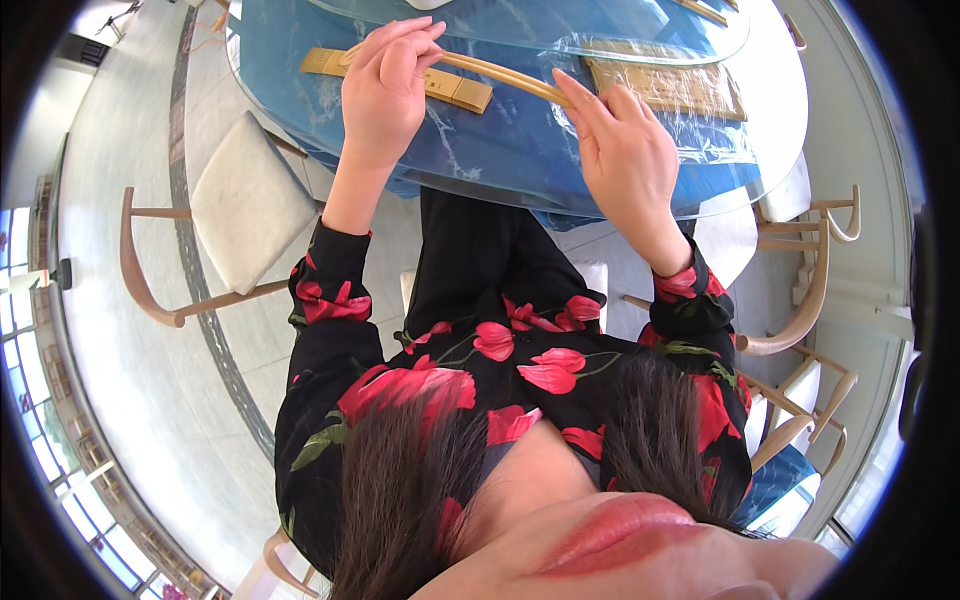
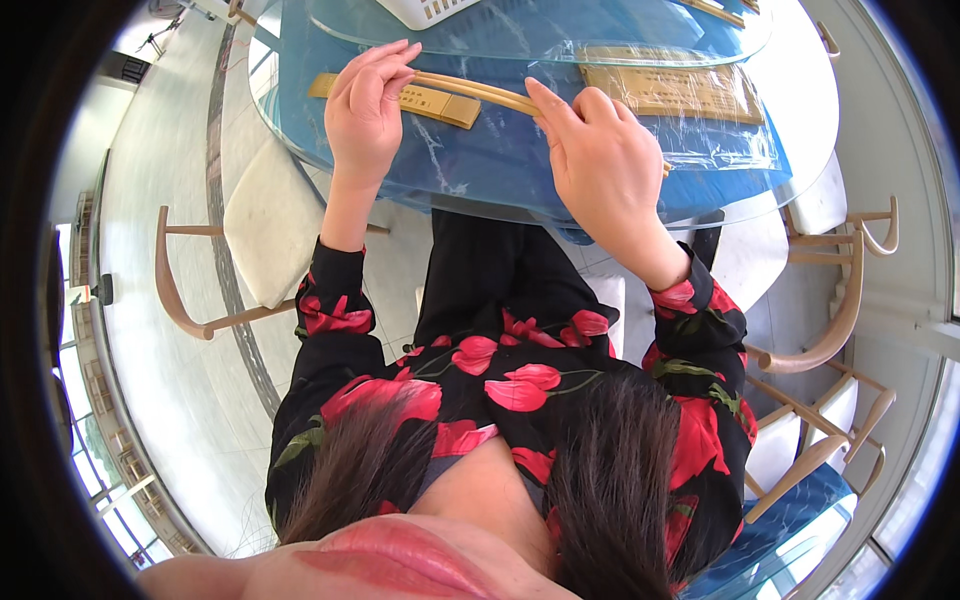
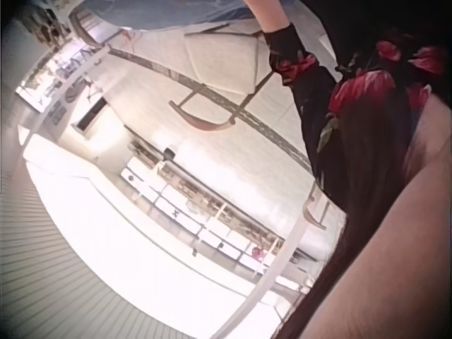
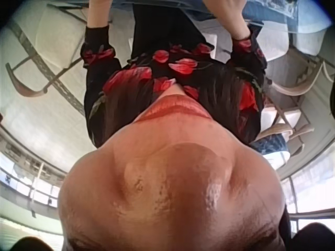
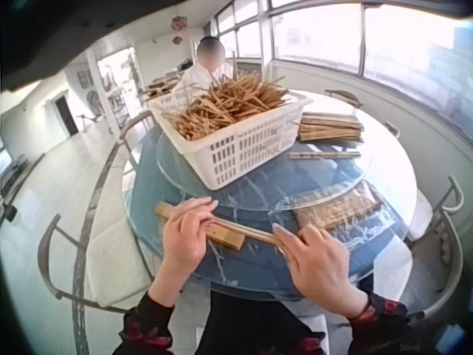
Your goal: The person sits at a table and repeatedly picks up thin bamboo strips, aligns them with a flat bamboo piece, and inserts them into slots. The person handles the strips one at a time, occasionally adjusting their position before placing them into a basket or onto the table.
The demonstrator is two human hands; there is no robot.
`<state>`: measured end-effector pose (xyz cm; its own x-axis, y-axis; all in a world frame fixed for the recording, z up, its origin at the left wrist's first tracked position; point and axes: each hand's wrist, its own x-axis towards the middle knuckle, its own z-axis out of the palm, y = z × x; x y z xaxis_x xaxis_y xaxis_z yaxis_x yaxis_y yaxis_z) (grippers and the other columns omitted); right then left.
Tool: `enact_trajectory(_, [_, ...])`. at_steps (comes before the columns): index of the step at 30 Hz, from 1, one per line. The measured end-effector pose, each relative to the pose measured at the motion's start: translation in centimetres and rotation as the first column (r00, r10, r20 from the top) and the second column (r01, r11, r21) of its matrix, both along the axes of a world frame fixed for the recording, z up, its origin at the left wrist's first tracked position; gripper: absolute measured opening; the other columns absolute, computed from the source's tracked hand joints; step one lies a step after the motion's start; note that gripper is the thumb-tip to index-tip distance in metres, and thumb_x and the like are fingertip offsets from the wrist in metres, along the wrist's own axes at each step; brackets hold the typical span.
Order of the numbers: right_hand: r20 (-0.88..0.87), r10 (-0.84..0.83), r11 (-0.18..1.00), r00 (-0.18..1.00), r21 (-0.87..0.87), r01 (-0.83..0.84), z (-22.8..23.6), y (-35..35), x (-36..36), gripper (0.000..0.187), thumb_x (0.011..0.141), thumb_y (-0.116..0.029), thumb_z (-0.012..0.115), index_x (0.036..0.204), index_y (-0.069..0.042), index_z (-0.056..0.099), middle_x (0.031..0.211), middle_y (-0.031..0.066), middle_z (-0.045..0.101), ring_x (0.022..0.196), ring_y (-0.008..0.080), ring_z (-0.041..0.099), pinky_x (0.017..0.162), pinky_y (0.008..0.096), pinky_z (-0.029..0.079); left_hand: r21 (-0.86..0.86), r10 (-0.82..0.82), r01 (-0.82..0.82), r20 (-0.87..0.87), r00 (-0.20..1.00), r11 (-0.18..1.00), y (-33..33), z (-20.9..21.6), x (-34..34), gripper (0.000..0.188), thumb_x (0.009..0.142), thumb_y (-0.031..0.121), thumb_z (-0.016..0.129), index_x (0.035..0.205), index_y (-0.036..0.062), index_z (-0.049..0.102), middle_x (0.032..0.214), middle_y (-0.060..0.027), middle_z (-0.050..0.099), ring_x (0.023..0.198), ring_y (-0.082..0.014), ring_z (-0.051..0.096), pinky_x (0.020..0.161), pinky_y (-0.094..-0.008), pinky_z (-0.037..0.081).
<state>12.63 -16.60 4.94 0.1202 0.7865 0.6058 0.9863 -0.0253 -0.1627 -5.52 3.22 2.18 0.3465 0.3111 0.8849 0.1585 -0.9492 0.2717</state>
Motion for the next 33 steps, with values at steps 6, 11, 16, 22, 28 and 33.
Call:
enact_trajectory(6, [-0.231,0.001,1.0,0.973,0.018,0.004,-2.0,-0.7,-2.8,0.032,0.097,-0.018,0.069,0.129,-0.02,0.072,0.081,0.0049,0.055,0.071,0.0253,0.061,0.059,0.0377,0.048,0.233,0.282,-0.305,0.127,0.951,0.923,-2.7,0.1,0.9,0.01,0.085,0.017,0.08,0.079,0.0154,0.072,0.112,0.0058,0.078,0.119,-0.0231,0.058,0.104,-0.0328,0.04])
enact_trajectory(11, [-0.364,0.043,0.999,0.931,0.022,-0.038,-2.2,0.1,-4.2,0.029,0.098,-0.018,0.068,0.127,-0.018,0.071,0.082,0.0056,0.057,0.071,0.0274,0.062,0.061,0.0395,0.049,0.282,0.246,-0.261,0.091,0.965,0.923,-6.0,-1.4,1.5,0.011,0.086,0.026,0.08,0.079,0.0193,0.075,0.111,0.0095,0.077,0.116,-0.0228,0.055,0.106,-0.0374,0.039])
enact_trajectory(16, [-0.326,0.017,0.999,0.945,0.043,-0.003,-2.4,1.3,-3.9,0.028,0.097,-0.018,0.069,0.124,-0.017,0.072,0.083,0.0055,0.058,0.072,0.0273,0.063,0.061,0.0389,0.05,0.159,0.176,-0.206,0.181,0.968,0.966,-6.1,-2.4,1.2,0.024,0.101,0.034,0.068,0.102,0.0102,0.07,0.122,-0.0055,0.068,0.114,-0.0258,0.056,0.107,-0.0396,0.043])
enact_trajectory(22, [-0.257,0.003,0.996,0.966,0.09,0.021,-3.1,3.0,-4.1,0.029,0.096,-0.02,0.069,0.125,-0.017,0.07,0.083,0.0053,0.059,0.073,0.0273,0.064,0.062,0.0385,0.051,-0.515,-0.077,0.854,0.851,0.519,0.07,-4.1,-0.1,2.5,0.051,0.11,0.045,0.048,0.133,-0.0011,0.047,0.133,-0.0159,0.055,0.117,-0.0281,0.058,0.113,-0.0464,0.044])
enact_trajectory(28, [-0.454,0.078,0.993,0.888,-0.047,-0.112,-2.6,2.5,-4.7,0.03,0.099,-0.022,0.065,0.128,-0.013,0.067,0.086,0.01,0.062,0.077,0.0301,0.065,0.066,0.0403,0.051,-0.229,-0.001,0.96,0.973,0.232,-0.163,-1.5,-0.2,3.2,0.035,0.114,0.037,0.041,0.12,0.0056,0.055,0.082,0.0018,0.041,0.068,-0.0108,0.035,0.075,-0.0308,0.039])
enact_trajectory(33, [-0.902,0.002,0.831,0.431,-0.238,-0.502,-3.6,-1.0,-0.7,0.019,0.106,-0.016,0.055,0.114,-0.002,0.066,0.073,0.0045,0.053,0.068,0.0147,0.052,0.063,0.0301,0.042,-0.288,-0.086,0.956,0.956,0.282,-0.063,-0.2,-0.2,1.5,0.035,0.114,0.038,0.04,0.117,0.0057,0.055,0.081,0.0036,0.038,0.066,-0.0099,0.032,0.071,-0.029,0.037])
